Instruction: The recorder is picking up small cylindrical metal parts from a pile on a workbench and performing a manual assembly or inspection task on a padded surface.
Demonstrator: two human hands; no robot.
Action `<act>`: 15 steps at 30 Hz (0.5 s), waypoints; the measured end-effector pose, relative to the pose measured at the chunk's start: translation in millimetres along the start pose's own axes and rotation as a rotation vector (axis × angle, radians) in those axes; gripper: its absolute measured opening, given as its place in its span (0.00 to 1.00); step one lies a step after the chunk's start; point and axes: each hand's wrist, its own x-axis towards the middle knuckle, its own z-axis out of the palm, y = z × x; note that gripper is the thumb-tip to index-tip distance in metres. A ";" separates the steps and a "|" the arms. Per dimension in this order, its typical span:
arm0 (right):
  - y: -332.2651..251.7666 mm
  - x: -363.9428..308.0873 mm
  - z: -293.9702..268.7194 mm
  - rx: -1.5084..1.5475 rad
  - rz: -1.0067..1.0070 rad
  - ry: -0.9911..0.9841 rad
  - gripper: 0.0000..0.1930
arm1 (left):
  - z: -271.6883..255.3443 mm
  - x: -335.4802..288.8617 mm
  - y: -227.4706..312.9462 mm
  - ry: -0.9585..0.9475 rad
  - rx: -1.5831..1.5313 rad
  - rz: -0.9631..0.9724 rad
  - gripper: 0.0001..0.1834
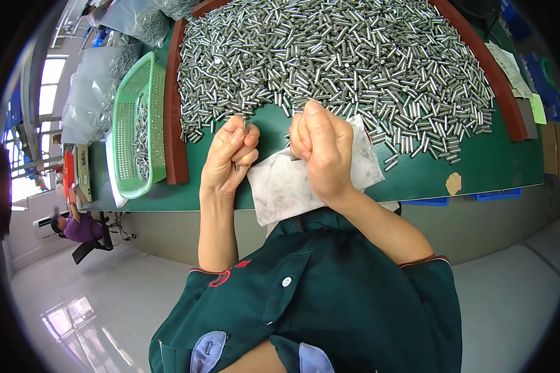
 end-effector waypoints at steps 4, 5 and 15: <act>0.0 0.3 0.5 -0.008 0.014 0.005 0.20 | -0.1 0.7 1.4 0.031 0.001 0.003 0.03; -0.5 0.3 1.3 0.006 0.022 0.016 0.20 | 0.0 0.2 1.3 0.042 -0.002 0.003 0.04; 0.3 1.0 1.6 0.018 0.018 0.017 0.20 | -1.4 -1.9 2.9 0.010 -0.054 -0.029 0.09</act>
